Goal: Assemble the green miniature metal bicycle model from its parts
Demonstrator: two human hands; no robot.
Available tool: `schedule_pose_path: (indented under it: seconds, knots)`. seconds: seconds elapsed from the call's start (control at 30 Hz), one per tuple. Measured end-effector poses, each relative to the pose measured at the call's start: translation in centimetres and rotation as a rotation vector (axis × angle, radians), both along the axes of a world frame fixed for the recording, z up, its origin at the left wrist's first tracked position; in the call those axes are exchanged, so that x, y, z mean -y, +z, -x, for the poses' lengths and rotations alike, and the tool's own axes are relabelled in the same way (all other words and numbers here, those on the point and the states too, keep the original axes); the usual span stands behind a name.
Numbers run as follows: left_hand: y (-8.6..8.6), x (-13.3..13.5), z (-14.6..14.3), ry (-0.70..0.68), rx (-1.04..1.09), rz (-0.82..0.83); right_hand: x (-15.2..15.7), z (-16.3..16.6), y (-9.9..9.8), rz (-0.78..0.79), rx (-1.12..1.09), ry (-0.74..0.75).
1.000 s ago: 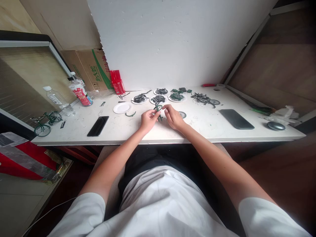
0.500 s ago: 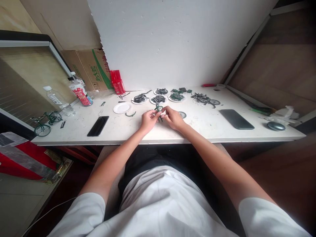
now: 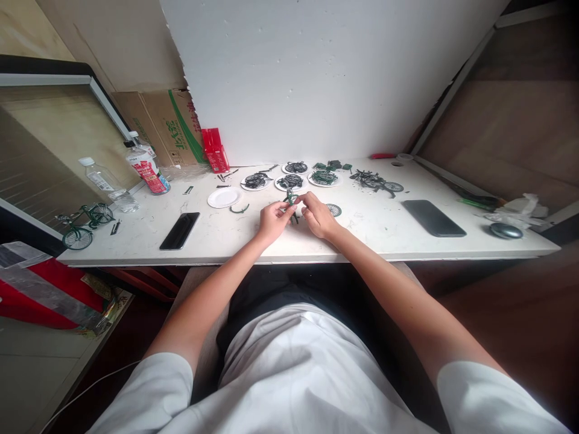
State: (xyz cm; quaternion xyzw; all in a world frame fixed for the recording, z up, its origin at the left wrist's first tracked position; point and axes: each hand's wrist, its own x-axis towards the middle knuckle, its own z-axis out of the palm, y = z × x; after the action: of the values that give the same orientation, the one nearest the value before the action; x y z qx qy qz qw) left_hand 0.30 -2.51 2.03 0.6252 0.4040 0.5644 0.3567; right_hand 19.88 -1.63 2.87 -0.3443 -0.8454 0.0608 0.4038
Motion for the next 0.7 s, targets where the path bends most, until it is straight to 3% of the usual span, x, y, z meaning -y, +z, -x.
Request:
schedule_pose_path:
  seconds: [0.7]
  knots:
    - [0.09,0.18,-0.01,-0.006,-0.024,0.0,0.21,0.04,0.2,0.045,0.013,0.007]
